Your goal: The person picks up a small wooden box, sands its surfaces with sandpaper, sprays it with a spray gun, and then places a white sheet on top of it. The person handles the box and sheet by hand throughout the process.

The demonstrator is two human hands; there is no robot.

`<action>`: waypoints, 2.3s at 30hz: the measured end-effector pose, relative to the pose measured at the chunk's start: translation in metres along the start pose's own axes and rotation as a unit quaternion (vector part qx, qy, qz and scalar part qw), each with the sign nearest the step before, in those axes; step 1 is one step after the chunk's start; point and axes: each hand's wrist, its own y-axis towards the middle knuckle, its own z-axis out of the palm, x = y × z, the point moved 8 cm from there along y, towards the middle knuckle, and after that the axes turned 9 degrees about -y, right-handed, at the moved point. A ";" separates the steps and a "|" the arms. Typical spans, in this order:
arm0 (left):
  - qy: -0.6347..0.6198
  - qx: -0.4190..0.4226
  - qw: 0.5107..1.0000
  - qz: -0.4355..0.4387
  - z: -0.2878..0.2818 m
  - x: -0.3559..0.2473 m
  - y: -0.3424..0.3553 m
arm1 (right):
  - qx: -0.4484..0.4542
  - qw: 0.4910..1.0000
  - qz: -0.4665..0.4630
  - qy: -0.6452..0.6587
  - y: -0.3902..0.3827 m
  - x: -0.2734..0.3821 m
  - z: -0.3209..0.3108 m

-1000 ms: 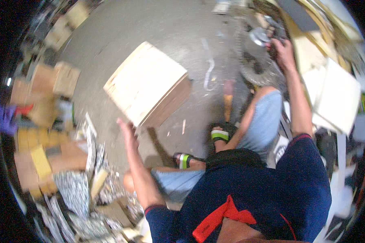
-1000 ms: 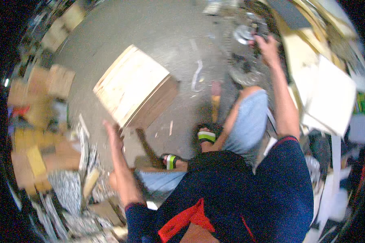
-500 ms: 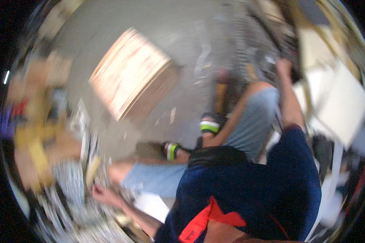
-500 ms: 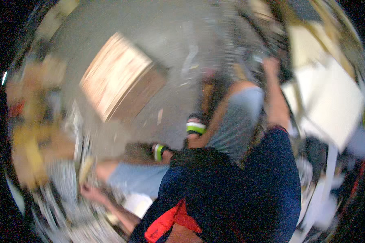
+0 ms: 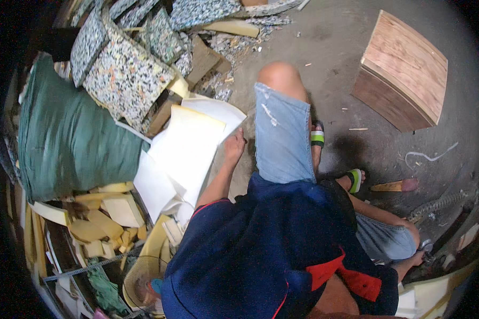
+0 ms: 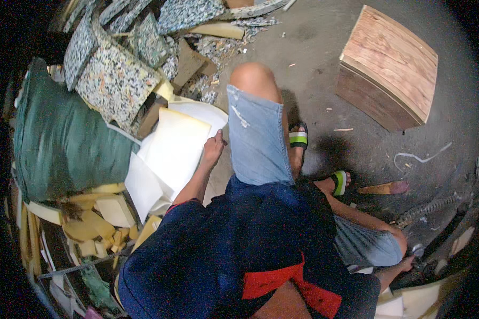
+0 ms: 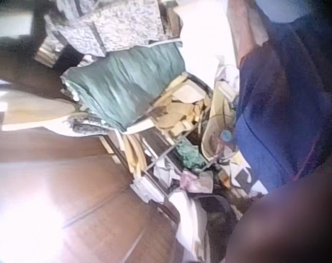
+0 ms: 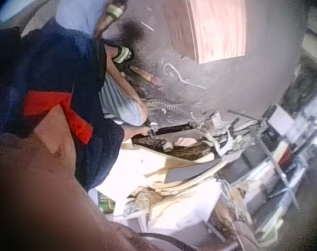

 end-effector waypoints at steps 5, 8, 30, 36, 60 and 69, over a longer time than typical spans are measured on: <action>0.075 -0.005 0.995 -0.067 0.008 0.080 -0.010 | -0.032 0.998 -0.052 0.006 -0.023 0.052 -0.049; 0.085 -0.006 0.989 -0.121 0.000 0.128 -0.017 | -0.061 0.994 -0.090 0.023 -0.038 0.085 -0.082; -0.573 -0.609 0.457 -0.302 -0.236 0.387 -0.161 | 0.116 0.754 -0.643 0.065 -0.342 0.631 -0.174; -0.756 -0.353 0.512 -0.202 -0.206 0.332 -0.118 | 0.172 0.640 -0.747 0.064 -0.461 0.631 -0.125; -0.632 -0.181 0.624 -0.423 0.008 0.300 -0.162 | 0.331 0.687 -0.647 0.001 -0.497 0.520 -0.079; -0.599 -0.183 0.659 -0.416 0.008 0.333 -0.165 | 0.274 0.638 -0.719 0.028 -0.492 0.516 -0.067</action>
